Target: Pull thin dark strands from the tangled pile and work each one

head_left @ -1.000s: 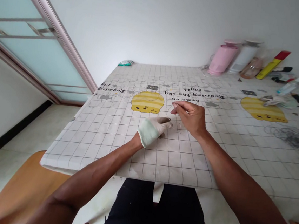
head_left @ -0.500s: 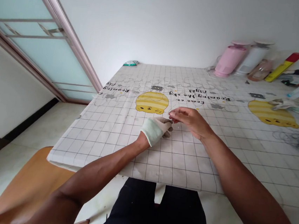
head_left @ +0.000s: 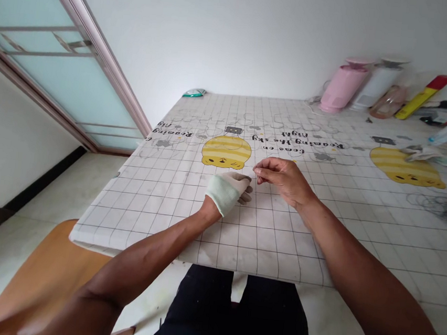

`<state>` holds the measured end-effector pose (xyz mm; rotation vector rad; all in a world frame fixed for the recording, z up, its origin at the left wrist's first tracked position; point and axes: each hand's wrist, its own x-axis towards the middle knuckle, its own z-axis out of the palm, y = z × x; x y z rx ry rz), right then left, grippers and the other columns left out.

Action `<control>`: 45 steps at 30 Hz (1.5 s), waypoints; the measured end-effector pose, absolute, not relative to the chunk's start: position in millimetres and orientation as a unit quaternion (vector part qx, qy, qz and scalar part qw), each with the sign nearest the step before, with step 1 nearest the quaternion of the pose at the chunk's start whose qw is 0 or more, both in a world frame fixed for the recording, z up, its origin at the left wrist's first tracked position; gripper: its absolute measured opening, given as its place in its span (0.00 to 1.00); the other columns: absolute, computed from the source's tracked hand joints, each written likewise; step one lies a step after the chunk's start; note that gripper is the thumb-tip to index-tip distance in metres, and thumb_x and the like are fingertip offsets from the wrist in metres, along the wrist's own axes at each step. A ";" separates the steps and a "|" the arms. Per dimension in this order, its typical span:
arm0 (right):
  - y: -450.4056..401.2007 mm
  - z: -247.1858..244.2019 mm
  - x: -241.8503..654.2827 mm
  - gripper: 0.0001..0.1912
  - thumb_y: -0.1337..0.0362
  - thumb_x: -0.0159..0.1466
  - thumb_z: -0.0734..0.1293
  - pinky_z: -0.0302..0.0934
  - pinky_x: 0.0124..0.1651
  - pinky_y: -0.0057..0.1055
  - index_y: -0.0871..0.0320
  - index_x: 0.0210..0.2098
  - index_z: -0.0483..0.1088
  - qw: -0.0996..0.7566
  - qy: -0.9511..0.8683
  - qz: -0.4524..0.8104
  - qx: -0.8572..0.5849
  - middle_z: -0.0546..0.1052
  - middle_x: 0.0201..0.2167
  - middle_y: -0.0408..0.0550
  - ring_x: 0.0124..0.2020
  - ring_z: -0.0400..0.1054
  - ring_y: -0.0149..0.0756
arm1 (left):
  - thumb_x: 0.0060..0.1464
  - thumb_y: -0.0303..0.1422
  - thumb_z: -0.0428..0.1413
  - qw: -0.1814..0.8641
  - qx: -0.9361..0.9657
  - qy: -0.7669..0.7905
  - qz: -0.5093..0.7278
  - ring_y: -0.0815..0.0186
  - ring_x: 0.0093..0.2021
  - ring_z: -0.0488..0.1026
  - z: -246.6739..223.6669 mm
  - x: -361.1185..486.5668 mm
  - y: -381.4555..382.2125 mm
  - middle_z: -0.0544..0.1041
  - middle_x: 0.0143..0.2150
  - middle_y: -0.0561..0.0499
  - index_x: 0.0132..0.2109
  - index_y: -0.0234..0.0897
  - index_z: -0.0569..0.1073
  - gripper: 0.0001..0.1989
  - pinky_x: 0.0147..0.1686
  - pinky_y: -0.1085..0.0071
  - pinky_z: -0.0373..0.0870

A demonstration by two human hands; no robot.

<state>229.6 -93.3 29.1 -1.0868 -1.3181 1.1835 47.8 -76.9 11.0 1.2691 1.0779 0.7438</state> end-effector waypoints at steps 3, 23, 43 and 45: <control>-92.5 31.1 235.7 0.14 0.54 0.57 0.81 0.71 0.44 0.39 0.56 0.34 0.80 0.501 -0.530 0.528 -0.435 0.79 0.34 0.46 0.33 0.72 0.35 | 0.63 0.30 0.57 0.626 0.518 0.467 0.351 0.70 0.22 0.74 13.3 44.3 -74.1 0.78 0.30 0.50 0.37 0.36 0.77 0.06 0.22 0.73 0.73; -89.7 36.5 251.1 0.18 0.50 0.60 0.80 0.73 0.43 0.40 0.58 0.39 0.82 0.446 -0.508 0.598 -0.431 0.80 0.36 0.50 0.34 0.73 0.36 | 0.59 0.31 0.63 0.692 0.463 0.429 0.350 0.73 0.22 0.66 35.4 37.5 -77.6 0.66 0.24 0.57 0.34 0.38 0.68 0.10 0.28 0.73 0.72; -98.2 33.6 227.6 0.20 0.44 0.68 0.71 0.66 0.31 0.36 0.53 0.32 0.80 0.468 -0.645 0.290 -0.530 0.78 0.25 0.45 0.24 0.70 0.35 | 0.61 0.31 0.62 0.719 0.457 0.370 0.370 0.72 0.27 0.73 26.4 33.2 -76.0 0.73 0.30 0.52 0.37 0.35 0.72 0.07 0.33 0.70 0.76; -96.9 31.9 229.1 0.20 0.44 0.68 0.70 0.65 0.29 0.35 0.53 0.31 0.80 0.468 -0.641 0.278 -0.541 0.78 0.24 0.45 0.23 0.69 0.34 | 0.62 0.31 0.61 0.721 0.455 0.374 0.366 0.71 0.28 0.75 22.3 35.7 -76.5 0.76 0.32 0.50 0.39 0.33 0.73 0.06 0.35 0.69 0.77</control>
